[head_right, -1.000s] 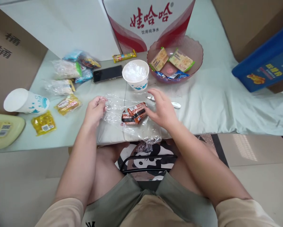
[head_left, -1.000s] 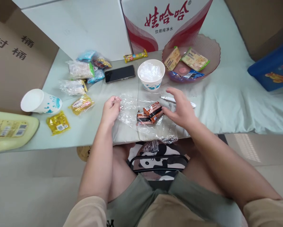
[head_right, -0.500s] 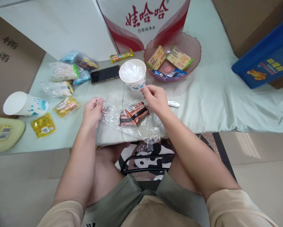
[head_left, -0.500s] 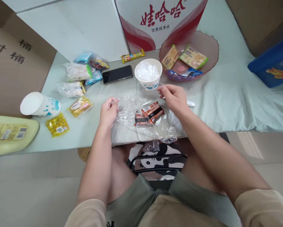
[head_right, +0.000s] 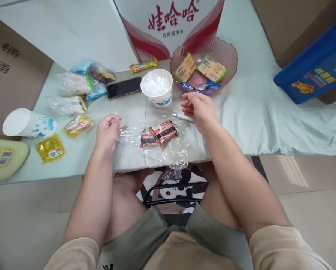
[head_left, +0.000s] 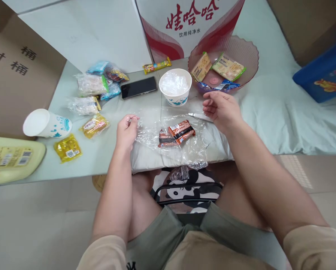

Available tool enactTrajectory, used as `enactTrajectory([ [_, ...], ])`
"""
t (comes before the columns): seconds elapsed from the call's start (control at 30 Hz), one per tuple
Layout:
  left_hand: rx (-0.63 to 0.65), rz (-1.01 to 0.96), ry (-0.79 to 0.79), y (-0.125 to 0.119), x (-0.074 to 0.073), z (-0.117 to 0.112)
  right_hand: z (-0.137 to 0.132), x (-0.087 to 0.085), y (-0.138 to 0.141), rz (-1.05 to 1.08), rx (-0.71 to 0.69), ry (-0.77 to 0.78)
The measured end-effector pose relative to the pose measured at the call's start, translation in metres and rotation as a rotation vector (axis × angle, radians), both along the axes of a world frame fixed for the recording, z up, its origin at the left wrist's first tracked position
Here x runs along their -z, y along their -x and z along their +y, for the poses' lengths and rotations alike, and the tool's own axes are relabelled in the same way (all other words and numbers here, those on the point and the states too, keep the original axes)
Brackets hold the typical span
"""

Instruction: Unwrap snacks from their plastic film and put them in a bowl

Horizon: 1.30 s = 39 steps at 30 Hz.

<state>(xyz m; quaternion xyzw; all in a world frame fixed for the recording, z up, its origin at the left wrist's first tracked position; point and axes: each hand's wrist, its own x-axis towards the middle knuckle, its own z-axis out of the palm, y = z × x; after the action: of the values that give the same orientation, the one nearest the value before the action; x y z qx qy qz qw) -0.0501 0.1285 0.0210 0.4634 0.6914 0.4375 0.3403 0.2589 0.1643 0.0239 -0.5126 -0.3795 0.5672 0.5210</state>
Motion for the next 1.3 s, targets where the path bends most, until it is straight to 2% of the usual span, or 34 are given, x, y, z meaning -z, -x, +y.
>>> enactTrajectory([
  [0.1,0.004,-0.001,0.005,0.0,0.0,0.0,-0.004,-0.003,0.001,-0.094,-0.077,-0.037],
  [0.27,0.015,0.013,-0.013,-0.001,0.0,0.001,-0.016,-0.011,0.006,-0.397,-0.272,-0.257],
  [0.37,0.015,0.018,-0.007,-0.001,-0.001,0.0,-0.019,-0.01,0.008,-0.523,-0.333,-0.286],
  [0.7,0.072,0.012,0.003,-0.003,-0.002,0.0,-0.02,-0.014,0.006,-0.171,-0.248,-0.262],
  [0.9,0.038,0.024,0.014,-0.003,-0.003,0.0,-0.017,-0.016,-0.003,-0.13,-0.171,-0.257],
  [1.13,0.068,0.034,0.002,-0.002,0.001,0.0,-0.016,-0.015,-0.006,-0.153,-0.054,-0.289],
  [1.3,0.081,0.029,-0.009,-0.001,0.002,0.0,-0.015,-0.012,-0.009,-0.063,-0.102,-0.241],
])
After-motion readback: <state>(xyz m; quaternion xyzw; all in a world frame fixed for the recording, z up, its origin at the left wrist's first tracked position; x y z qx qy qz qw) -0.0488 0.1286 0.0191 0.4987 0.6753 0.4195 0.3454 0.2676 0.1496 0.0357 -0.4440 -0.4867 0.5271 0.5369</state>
